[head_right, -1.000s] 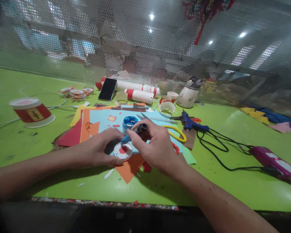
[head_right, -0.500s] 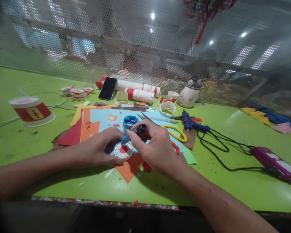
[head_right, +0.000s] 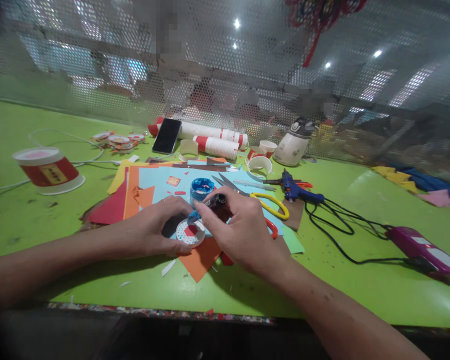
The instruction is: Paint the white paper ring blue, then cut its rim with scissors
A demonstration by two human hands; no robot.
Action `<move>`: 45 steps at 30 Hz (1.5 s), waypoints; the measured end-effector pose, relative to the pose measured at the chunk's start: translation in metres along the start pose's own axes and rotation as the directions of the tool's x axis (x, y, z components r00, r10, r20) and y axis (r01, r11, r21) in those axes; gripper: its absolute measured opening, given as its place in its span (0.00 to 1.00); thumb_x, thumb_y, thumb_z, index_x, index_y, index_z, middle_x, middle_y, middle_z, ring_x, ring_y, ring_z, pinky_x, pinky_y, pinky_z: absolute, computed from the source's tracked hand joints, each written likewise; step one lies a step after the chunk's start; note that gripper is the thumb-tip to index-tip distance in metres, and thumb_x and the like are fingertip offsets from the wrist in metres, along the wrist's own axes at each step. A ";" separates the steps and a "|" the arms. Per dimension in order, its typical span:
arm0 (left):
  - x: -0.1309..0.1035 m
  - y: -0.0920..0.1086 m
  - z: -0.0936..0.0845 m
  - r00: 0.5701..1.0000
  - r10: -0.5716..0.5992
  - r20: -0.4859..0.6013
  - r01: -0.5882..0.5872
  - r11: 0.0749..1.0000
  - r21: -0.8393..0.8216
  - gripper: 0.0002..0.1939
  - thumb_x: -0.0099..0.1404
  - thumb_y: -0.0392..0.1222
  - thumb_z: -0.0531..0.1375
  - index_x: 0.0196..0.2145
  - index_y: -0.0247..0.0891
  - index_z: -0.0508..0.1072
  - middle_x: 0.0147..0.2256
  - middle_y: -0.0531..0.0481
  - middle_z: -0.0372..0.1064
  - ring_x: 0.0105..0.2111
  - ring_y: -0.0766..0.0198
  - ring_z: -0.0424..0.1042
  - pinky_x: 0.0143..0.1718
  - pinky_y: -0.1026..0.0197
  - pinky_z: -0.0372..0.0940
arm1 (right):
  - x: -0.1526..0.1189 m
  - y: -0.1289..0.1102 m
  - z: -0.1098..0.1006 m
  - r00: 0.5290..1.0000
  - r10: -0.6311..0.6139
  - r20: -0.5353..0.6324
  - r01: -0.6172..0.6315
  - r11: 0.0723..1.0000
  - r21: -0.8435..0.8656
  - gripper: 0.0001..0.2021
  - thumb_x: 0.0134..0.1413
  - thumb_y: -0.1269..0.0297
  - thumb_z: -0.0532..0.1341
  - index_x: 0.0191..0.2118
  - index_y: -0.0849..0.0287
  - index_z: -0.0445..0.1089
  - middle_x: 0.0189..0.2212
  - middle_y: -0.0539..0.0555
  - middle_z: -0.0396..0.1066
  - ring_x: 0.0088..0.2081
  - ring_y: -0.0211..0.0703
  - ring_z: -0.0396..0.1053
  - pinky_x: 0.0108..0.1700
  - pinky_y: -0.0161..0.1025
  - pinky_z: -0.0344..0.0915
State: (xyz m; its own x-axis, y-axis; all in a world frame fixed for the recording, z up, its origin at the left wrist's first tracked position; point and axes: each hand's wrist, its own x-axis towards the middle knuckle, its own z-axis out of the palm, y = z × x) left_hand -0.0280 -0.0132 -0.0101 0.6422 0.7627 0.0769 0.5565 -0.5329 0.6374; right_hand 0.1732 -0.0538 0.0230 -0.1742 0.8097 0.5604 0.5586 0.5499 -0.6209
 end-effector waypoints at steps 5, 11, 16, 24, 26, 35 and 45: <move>0.001 0.000 0.000 1.000 -0.001 0.000 0.001 1.000 -0.003 0.24 0.55 0.54 0.67 0.44 0.37 0.71 0.46 0.42 0.65 0.46 0.49 0.66 0.47 0.48 0.63 | -0.004 -0.001 0.002 1.000 -0.006 0.006 0.006 1.000 -0.013 0.07 0.58 0.66 0.64 0.31 0.63 0.74 0.20 0.48 0.71 0.21 0.33 0.66 0.25 0.32 0.63; 0.000 0.000 0.000 1.000 -0.009 0.009 0.009 1.000 0.001 0.23 0.55 0.55 0.66 0.43 0.38 0.71 0.45 0.43 0.66 0.45 0.50 0.67 0.45 0.48 0.63 | -0.005 0.002 0.002 0.999 0.042 -0.023 -0.041 0.999 0.018 0.08 0.58 0.63 0.64 0.31 0.62 0.73 0.20 0.48 0.71 0.21 0.34 0.66 0.25 0.33 0.64; 0.000 -0.001 0.001 1.000 0.013 -0.002 -0.013 1.000 0.014 0.24 0.55 0.55 0.67 0.44 0.38 0.71 0.45 0.44 0.66 0.45 0.50 0.67 0.46 0.49 0.63 | -0.003 -0.003 -0.006 0.991 0.057 -0.121 -0.052 0.998 0.045 0.10 0.59 0.61 0.63 0.29 0.59 0.70 0.17 0.45 0.65 0.18 0.33 0.61 0.21 0.32 0.60; -0.001 0.001 0.000 1.000 -0.005 -0.014 0.005 1.000 0.005 0.23 0.54 0.56 0.67 0.42 0.39 0.70 0.47 0.43 0.67 0.45 0.50 0.67 0.47 0.47 0.64 | -0.005 -0.002 -0.007 0.996 0.060 -0.062 -0.062 0.997 -0.039 0.14 0.60 0.58 0.63 0.26 0.58 0.68 0.18 0.46 0.66 0.20 0.34 0.63 0.23 0.34 0.60; -0.001 0.002 0.000 1.000 -0.017 -0.009 0.017 1.000 0.003 0.24 0.54 0.55 0.67 0.43 0.39 0.70 0.47 0.42 0.67 0.45 0.49 0.67 0.47 0.47 0.64 | -0.004 -0.001 -0.005 0.997 0.046 -0.069 -0.050 0.997 -0.052 0.14 0.60 0.58 0.63 0.26 0.58 0.68 0.18 0.46 0.66 0.20 0.34 0.62 0.24 0.34 0.60; -0.001 0.001 0.001 1.000 -0.007 -0.012 0.007 1.000 -0.001 0.23 0.54 0.55 0.67 0.42 0.39 0.70 0.47 0.43 0.66 0.46 0.50 0.66 0.48 0.47 0.63 | -0.003 0.001 -0.001 0.996 0.037 -0.085 -0.042 0.998 -0.054 0.12 0.59 0.58 0.64 0.28 0.59 0.70 0.18 0.47 0.67 0.20 0.35 0.63 0.23 0.35 0.59; -0.001 0.002 0.000 1.000 -0.008 -0.012 0.008 1.000 0.006 0.23 0.54 0.55 0.67 0.42 0.39 0.71 0.45 0.43 0.67 0.46 0.49 0.66 0.47 0.47 0.63 | -0.004 0.001 0.001 0.996 0.044 -0.079 -0.047 0.998 -0.037 0.10 0.57 0.59 0.65 0.29 0.59 0.71 0.19 0.49 0.71 0.21 0.37 0.65 0.24 0.36 0.62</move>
State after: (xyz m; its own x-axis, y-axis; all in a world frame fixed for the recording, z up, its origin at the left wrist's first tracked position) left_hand -0.0274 -0.0148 -0.0093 0.6316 0.7711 0.0813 0.5644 -0.5292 0.6336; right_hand 0.1731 -0.0563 0.0195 -0.0852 0.8144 0.5740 0.5960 0.5033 -0.6257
